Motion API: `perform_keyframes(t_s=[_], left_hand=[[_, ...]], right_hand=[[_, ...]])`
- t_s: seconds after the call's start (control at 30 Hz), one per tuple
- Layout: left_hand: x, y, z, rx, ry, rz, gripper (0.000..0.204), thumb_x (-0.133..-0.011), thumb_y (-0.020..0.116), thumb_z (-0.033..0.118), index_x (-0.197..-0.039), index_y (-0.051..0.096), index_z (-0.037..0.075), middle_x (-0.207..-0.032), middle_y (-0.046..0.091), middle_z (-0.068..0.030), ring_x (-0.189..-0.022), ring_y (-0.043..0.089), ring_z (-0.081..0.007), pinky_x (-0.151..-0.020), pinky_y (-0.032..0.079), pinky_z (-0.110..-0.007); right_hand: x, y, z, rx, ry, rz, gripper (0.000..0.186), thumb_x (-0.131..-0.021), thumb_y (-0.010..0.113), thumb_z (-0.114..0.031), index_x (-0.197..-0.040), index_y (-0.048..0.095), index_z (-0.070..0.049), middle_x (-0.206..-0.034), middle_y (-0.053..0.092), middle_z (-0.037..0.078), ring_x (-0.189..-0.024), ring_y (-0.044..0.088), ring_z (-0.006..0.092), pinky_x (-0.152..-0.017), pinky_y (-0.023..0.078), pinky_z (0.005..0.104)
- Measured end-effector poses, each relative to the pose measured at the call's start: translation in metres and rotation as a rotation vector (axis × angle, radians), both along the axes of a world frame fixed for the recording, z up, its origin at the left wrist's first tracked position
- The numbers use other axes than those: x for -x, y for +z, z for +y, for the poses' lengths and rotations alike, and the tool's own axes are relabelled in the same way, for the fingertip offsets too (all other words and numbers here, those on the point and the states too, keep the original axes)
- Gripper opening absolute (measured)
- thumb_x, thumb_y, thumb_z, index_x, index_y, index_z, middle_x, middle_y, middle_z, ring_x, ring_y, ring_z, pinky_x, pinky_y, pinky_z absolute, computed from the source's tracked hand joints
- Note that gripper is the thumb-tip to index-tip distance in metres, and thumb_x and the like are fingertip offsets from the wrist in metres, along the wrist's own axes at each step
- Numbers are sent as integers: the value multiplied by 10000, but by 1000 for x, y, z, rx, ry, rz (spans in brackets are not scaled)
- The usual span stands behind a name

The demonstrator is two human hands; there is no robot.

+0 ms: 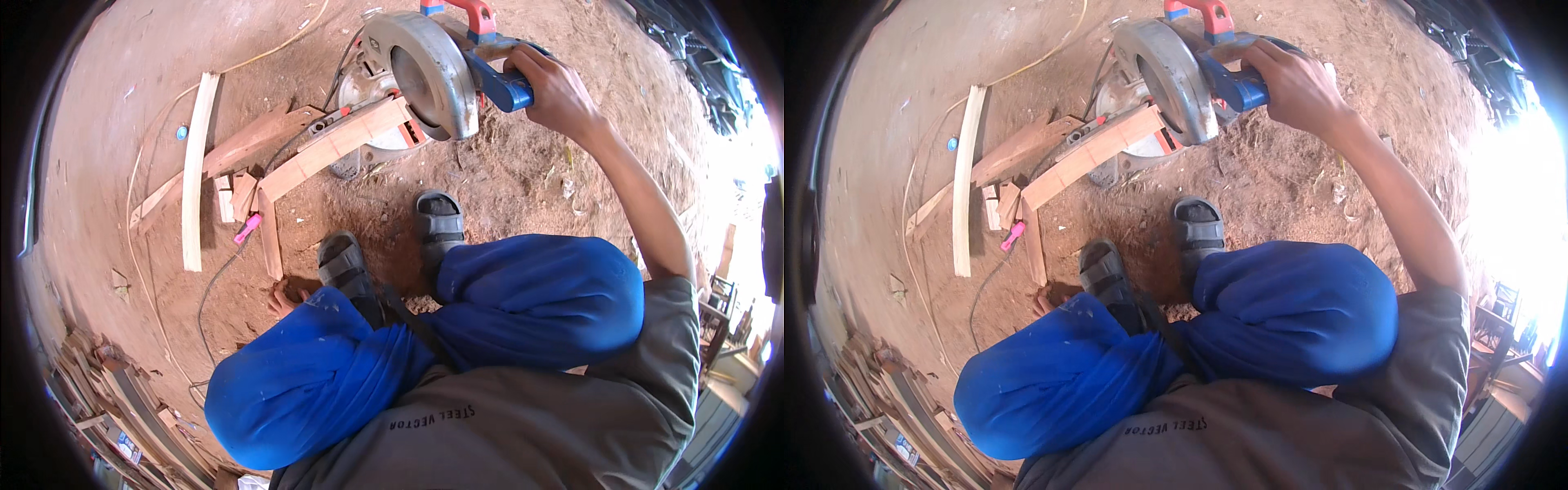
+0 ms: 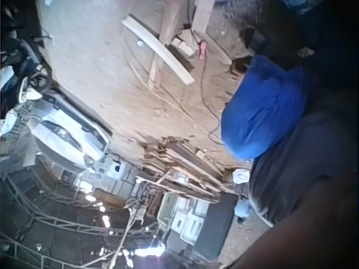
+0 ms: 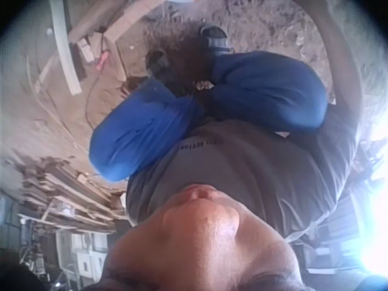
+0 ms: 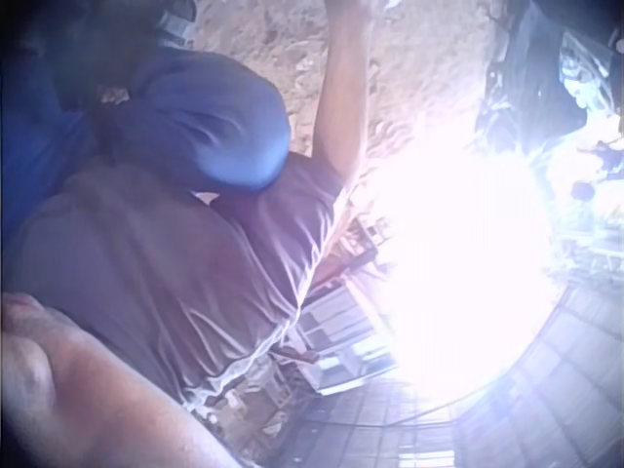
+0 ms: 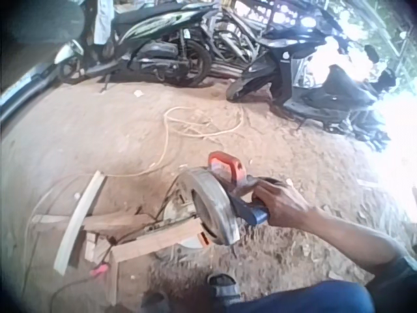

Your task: The person marks a curved piece of wood with a pink marker and then cuts it using a miter saw.

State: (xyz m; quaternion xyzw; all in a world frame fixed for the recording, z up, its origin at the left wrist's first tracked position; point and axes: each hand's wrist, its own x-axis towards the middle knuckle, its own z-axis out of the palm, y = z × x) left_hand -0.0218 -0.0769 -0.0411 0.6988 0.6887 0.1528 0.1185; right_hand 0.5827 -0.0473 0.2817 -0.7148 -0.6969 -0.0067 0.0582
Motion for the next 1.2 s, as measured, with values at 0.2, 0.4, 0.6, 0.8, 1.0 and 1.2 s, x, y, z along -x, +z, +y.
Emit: perform_keyframes(t_s=[0.2,0.4,0.6,0.8,1.0,1.2], left_hand=[[-35,8,35,-156,-73,-17,720,-765,774,332,-1401,556,73,-1459,530,-199,-1320,461,-469,-1088,347,-639],[-123,104,156,-165,-570,-96,841,-843,801,375,-1529,439,49,-1554,424,-247,-1445,372,-461,-1190,276,-624],[-160,73,217,27,-695,89,993,-774,863,542,-1544,452,69,-1517,513,-213,-1412,459,-432,-1149,370,-614],[-162,47,226,70,-724,67,884,-798,827,564,-1469,559,55,-1309,670,-202,-1226,622,-413,-1016,497,-570],[-162,49,223,57,-721,58,879,-805,810,584,-1467,570,58,-1274,679,-214,-1204,631,-412,-1004,498,-564],[-160,46,224,35,-712,55,886,-808,807,592,-1474,568,60,-1281,678,-214,-1211,627,-413,-1015,488,-567]], right_hand=[[1,-11,-6,-36,-2,61,445,-672,718,101,-1070,594,-54,-1097,649,126,-1001,662,414,-827,562,470],[0,-19,-11,-42,-25,65,421,-697,750,45,-1081,615,-65,-1088,648,119,-985,667,403,-832,564,457],[11,-30,-20,-99,-50,4,354,-722,779,-45,-1048,652,-99,-1067,666,78,-910,687,353,-801,573,439],[14,-34,-21,-115,-52,-11,309,-744,793,-73,-1025,664,-79,-1076,687,85,-926,706,330,-809,579,424],[18,-40,-26,-121,-61,-35,305,-764,782,-24,-1041,657,-53,-1077,692,124,-972,717,336,-846,583,417],[18,-53,-32,-137,-64,-39,312,-758,793,-45,-1039,661,-62,-1074,697,117,-960,714,335,-835,578,410]])
